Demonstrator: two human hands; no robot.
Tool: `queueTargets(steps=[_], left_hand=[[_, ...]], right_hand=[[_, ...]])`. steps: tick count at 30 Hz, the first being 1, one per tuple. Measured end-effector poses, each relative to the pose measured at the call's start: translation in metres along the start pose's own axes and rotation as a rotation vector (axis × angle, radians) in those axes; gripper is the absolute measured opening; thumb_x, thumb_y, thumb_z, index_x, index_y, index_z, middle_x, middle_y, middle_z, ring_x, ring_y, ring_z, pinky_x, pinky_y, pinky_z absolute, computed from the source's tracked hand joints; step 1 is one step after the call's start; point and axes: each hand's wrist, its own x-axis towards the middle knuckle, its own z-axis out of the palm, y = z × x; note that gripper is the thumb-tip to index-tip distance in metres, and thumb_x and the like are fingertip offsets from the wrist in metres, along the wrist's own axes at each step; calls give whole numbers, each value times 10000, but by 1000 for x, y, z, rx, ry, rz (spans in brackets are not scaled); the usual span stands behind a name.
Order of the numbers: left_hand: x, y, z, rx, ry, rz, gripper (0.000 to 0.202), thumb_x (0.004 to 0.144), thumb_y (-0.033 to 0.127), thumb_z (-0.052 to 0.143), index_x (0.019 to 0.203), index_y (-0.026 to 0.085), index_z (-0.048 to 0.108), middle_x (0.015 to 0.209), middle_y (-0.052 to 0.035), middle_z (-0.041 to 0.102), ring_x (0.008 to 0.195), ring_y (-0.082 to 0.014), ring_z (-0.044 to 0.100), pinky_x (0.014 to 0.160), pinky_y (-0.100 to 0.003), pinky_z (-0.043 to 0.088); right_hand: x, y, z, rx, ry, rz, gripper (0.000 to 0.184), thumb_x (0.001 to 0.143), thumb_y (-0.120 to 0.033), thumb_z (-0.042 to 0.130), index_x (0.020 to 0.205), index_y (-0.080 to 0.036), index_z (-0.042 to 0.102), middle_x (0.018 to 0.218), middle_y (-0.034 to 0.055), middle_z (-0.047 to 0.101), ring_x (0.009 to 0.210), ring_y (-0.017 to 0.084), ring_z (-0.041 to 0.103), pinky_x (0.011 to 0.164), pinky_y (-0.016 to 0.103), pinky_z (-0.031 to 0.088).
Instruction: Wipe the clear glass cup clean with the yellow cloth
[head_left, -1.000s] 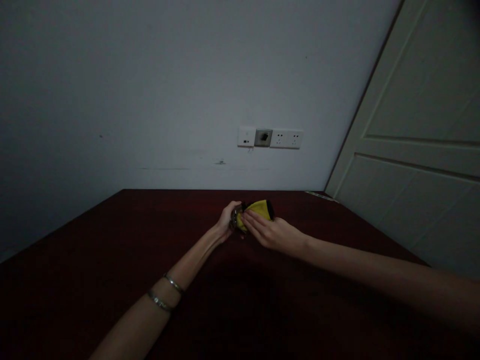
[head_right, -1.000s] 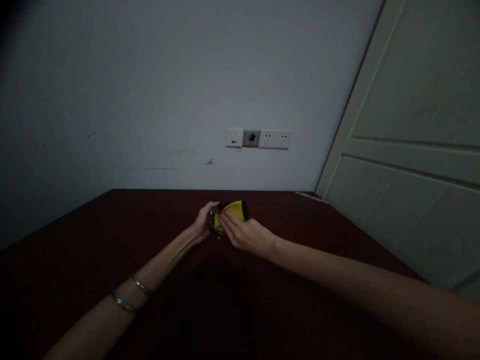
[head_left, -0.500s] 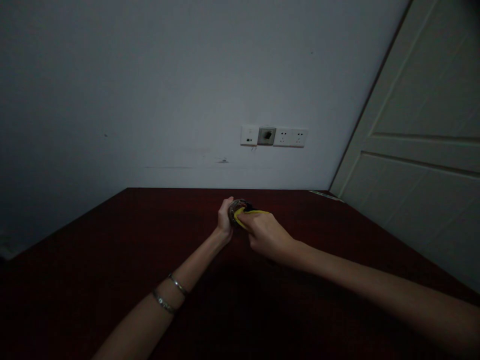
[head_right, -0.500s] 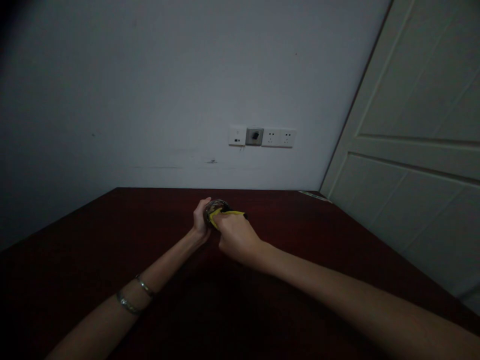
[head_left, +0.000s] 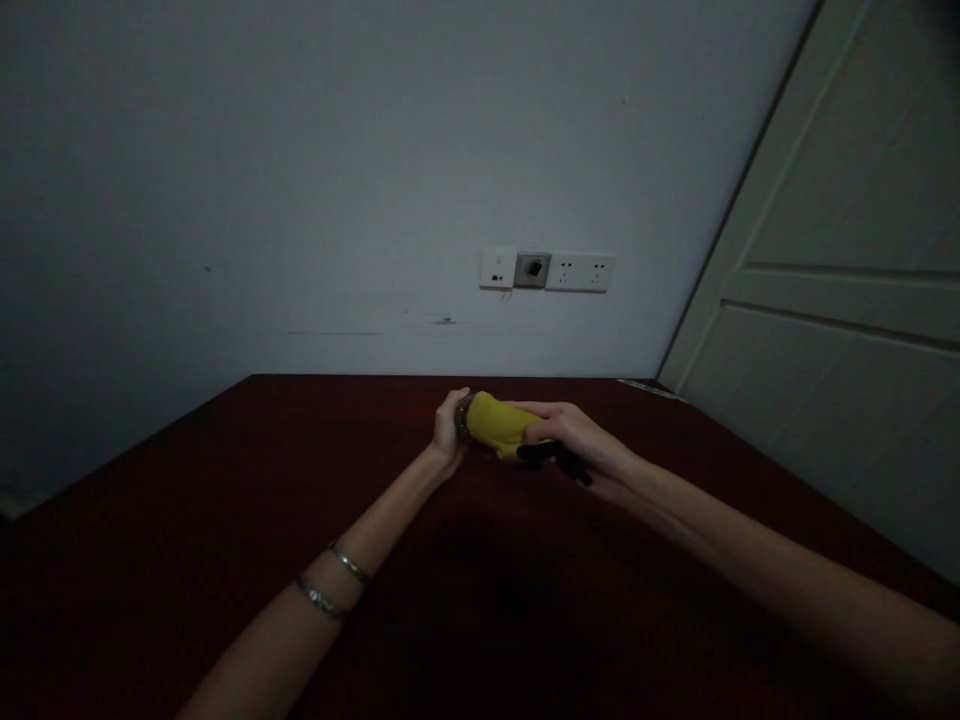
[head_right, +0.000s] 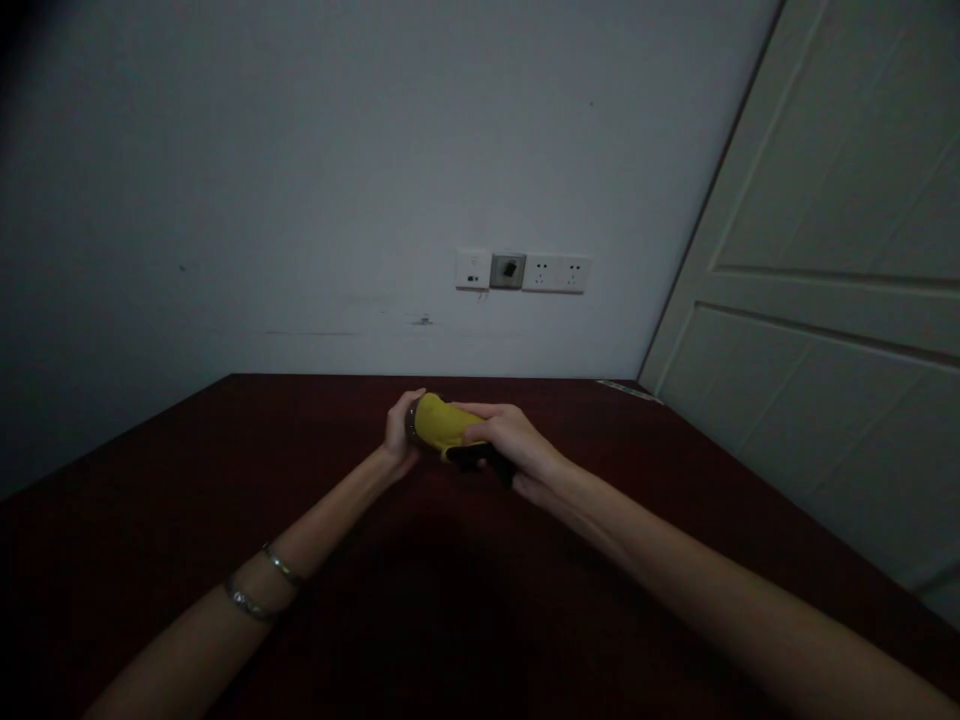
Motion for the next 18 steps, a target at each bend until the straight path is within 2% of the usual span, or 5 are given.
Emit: queueTargets(steps=[3, 7, 10, 13, 18], left_hand=[[3, 0, -9, 203, -155, -134, 454, 789, 481, 378, 737, 114, 640, 569, -101, 655, 411, -204, 570, 349, -274, 393], [8, 1, -19, 322, -391, -411, 537, 798, 522, 321, 838, 99, 651, 698, -188, 699, 431, -231, 595, 336, -276, 385], [9, 3, -20, 343, -496, -545, 541, 810, 505, 304, 858, 88, 645, 687, -208, 691, 416, -230, 583, 334, -279, 383], [6, 4, -20, 326, -545, -605, 519, 821, 491, 307, 839, 87, 631, 668, -220, 680, 441, -254, 599, 336, -299, 400], [3, -4, -23, 233, -485, -662, 538, 843, 509, 266, 792, 109, 622, 595, -200, 666, 419, -282, 587, 302, -326, 389]], right_hand=[[-3, -1, -14, -114, 115, -167, 641, 650, -79, 445, 1288, -79, 508, 1023, 144, 705, 676, 162, 676, 467, 200, 480], [-1, 10, -27, -473, 174, -634, 579, 689, -40, 420, 1235, -173, 562, 1210, 82, 636, 1029, 207, 637, 813, 360, 547], [-1, 19, -31, -908, -88, -965, 597, 730, 16, 414, 1281, -194, 508, 1307, 64, 567, 1272, 193, 453, 975, 413, 460], [-2, 20, -31, -1269, -337, -1041, 618, 771, 6, 468, 1356, -182, 400, 1369, 77, 504, 1347, 194, 338, 967, 395, 471], [7, 13, -26, -1517, -432, -1196, 428, 912, -115, 405, 1338, -154, 410, 1381, 85, 489, 1324, 174, 377, 760, 300, 565]])
